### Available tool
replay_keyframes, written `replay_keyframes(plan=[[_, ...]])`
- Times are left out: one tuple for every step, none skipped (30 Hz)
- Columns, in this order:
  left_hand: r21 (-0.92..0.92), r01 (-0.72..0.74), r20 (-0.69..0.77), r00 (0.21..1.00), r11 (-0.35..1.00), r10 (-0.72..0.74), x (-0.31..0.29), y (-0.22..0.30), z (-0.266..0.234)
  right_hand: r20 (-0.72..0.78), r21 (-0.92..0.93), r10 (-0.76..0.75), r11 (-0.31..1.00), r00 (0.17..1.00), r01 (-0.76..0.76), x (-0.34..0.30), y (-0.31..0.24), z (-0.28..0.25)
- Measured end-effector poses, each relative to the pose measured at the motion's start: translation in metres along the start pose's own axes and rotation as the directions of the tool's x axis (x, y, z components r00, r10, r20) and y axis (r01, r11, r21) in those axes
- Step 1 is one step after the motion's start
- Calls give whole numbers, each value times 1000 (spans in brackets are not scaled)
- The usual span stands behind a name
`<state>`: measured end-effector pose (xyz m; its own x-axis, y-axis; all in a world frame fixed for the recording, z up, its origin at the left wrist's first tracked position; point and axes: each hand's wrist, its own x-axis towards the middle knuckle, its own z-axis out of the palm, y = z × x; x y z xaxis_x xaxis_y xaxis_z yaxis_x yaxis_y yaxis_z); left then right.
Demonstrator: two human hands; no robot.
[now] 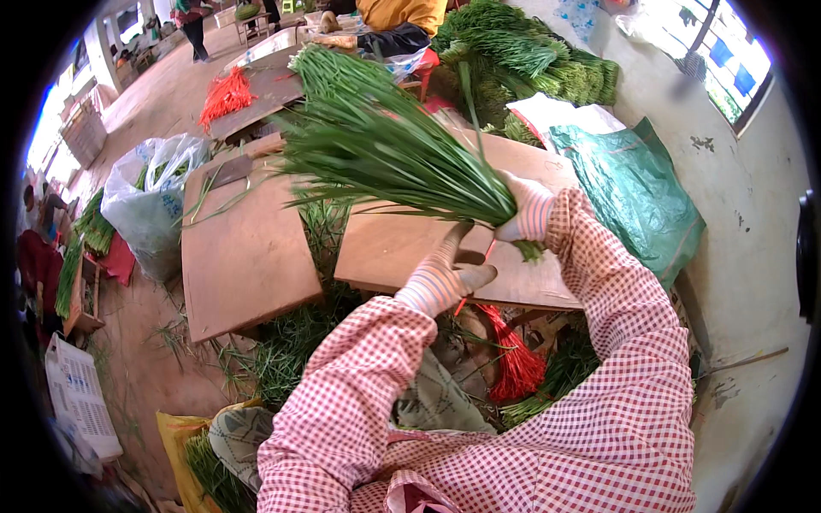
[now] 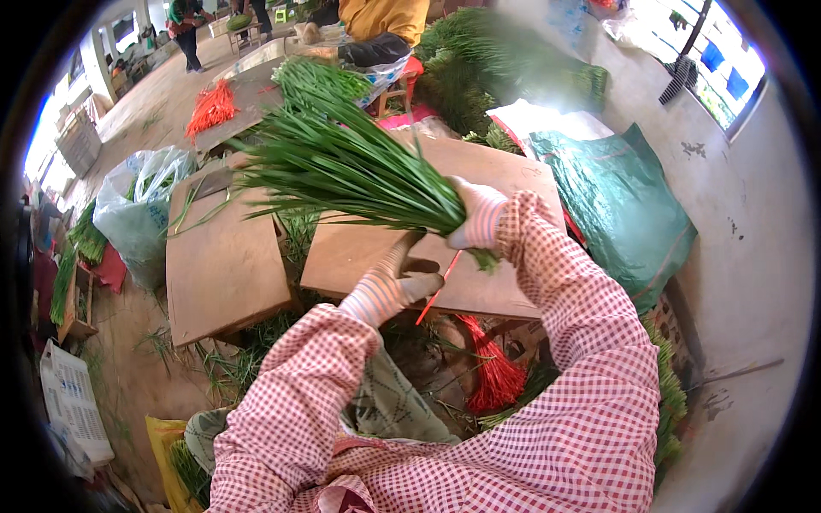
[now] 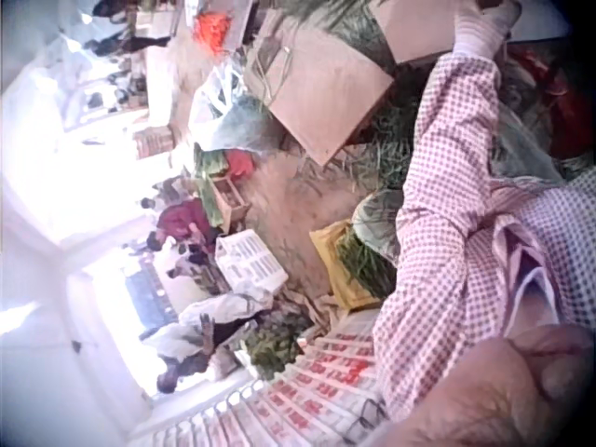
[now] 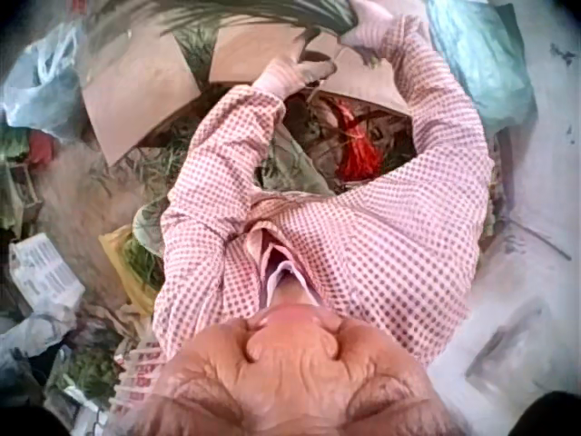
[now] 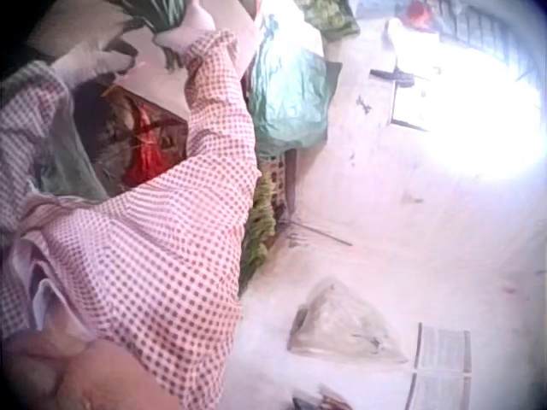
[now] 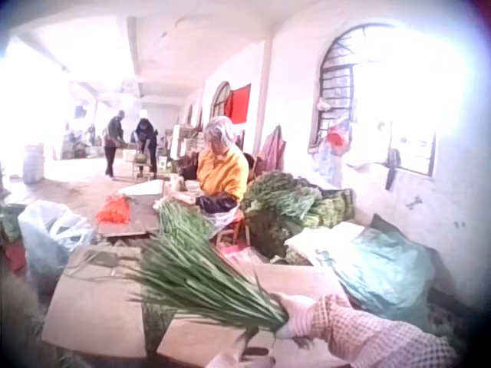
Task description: The person bundles green onions by hand, aligning the roots, removing stray leaves, and securing each bundle with a red tie before placing it into a stack.
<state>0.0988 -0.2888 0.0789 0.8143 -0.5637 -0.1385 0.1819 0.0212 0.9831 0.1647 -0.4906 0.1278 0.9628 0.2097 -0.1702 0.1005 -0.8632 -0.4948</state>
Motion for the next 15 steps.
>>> replay_keyframes(plan=[[24, 66, -19, 998, 998, -65, 11, -10, 8, -39, -136, -31, 990, 999, 25, -8, 3, -14], [86, 2, -12, 1000, 996, -1, 17, -31, 17, -30, -215, 35, 976, 999, -41, -11, 23, -18], [145, -55, -8, 998, 988, 56, 16, -55, 25, -17, -289, 99, 952, 995, -99, -9, 45, -14], [83, 34, 25, 999, 996, -36, 11, -74, 29, -8, -335, 101, 937, 995, -98, -14, 66, -4], [33, 124, 40, 991, 992, -125, 2, -87, 27, 2, -372, 80, 925, 997, -74, -19, 83, 14], [62, 121, 86, 988, 991, -126, -7, -87, 31, -89, -353, 104, 927, 991, -129, -25, 106, 33], [106, 111, 104, 987, 988, -122, -19, -79, 30, -184, -321, 99, 934, 978, -155, -27, 116, 50], [143, 178, 102, 976, 974, -193, -26, -88, 29, -182, -348, 132, 918, 974, -189, -30, 112, 55], [174, 249, 93, 959, 953, -267, -29, -99, 33, -180, -372, 163, 902, 970, -220, -34, 104, 56], [182, 223, 110, 963, 958, -245, -31, -105, 39, -152, -385, 194, 891, 969, -239, -41, 99, 51], [192, 189, 141, 966, 963, -218, -28, -108, 44, -134, -403, 235, 875, 963, -270, -47, 96, 45], [214, 164, 148, 969, 963, -198, -26, -105, 46, -127, -393, 237, 880, 963, -268, -43, 96, 47], [228, 140, 161, 971, 964, -179, -27, -100, 49, -116, -389, 244, 881, 963, -270, -37, 97, 46], [211, 153, 166, 968, 965, -190, -31, -95, 51, -91, -372, 270, 884, 959, -284, -32, 98, 42], [239, 143, 177, 966, 960, -188, -36, -86, 50, -76, -365, 260, 891, 963, -270, -27, 98, 37]])
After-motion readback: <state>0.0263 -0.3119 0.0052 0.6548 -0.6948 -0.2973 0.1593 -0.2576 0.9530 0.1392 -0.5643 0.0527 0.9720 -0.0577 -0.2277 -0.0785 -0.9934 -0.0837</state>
